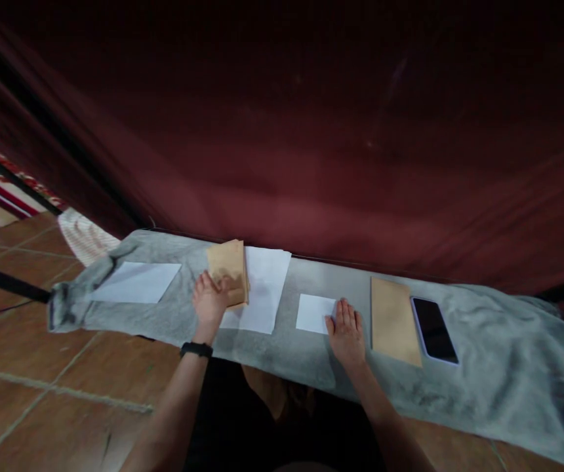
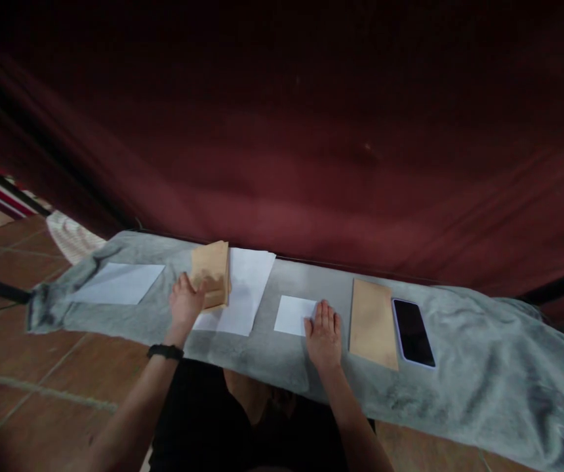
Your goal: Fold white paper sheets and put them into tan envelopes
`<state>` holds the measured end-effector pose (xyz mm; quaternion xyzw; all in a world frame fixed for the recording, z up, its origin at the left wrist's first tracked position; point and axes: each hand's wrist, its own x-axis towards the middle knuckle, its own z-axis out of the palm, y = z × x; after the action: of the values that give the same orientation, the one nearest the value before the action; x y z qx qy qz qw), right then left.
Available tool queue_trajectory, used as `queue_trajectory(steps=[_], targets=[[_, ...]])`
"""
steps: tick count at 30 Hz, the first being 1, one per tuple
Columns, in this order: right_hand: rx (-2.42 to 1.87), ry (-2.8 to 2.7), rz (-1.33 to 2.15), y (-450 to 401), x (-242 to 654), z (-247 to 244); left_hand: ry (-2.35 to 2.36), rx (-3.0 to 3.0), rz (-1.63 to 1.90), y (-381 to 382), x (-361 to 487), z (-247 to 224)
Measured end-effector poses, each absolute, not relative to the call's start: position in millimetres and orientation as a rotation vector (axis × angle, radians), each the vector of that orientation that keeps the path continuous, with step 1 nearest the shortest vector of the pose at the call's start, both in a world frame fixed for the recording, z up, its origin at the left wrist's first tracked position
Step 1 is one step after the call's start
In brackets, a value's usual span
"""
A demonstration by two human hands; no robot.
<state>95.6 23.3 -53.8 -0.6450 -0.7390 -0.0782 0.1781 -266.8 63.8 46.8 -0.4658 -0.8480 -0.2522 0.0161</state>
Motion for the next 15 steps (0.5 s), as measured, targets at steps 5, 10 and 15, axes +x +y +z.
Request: queue_trajectory(steps=[5,10,15], targets=[[-1.811,-2.082,-0.213,23,96,-57,-2.776,-1.33,-1.017,61,-319,39],[-1.801,-2.054,-0.199,23,95,-59,-2.93,-0.982,-1.731,58,-326,33],[-1.764,-2.012,-0.116,24,99,-58,-2.874,-0.932,-2.03,39,-337,54]])
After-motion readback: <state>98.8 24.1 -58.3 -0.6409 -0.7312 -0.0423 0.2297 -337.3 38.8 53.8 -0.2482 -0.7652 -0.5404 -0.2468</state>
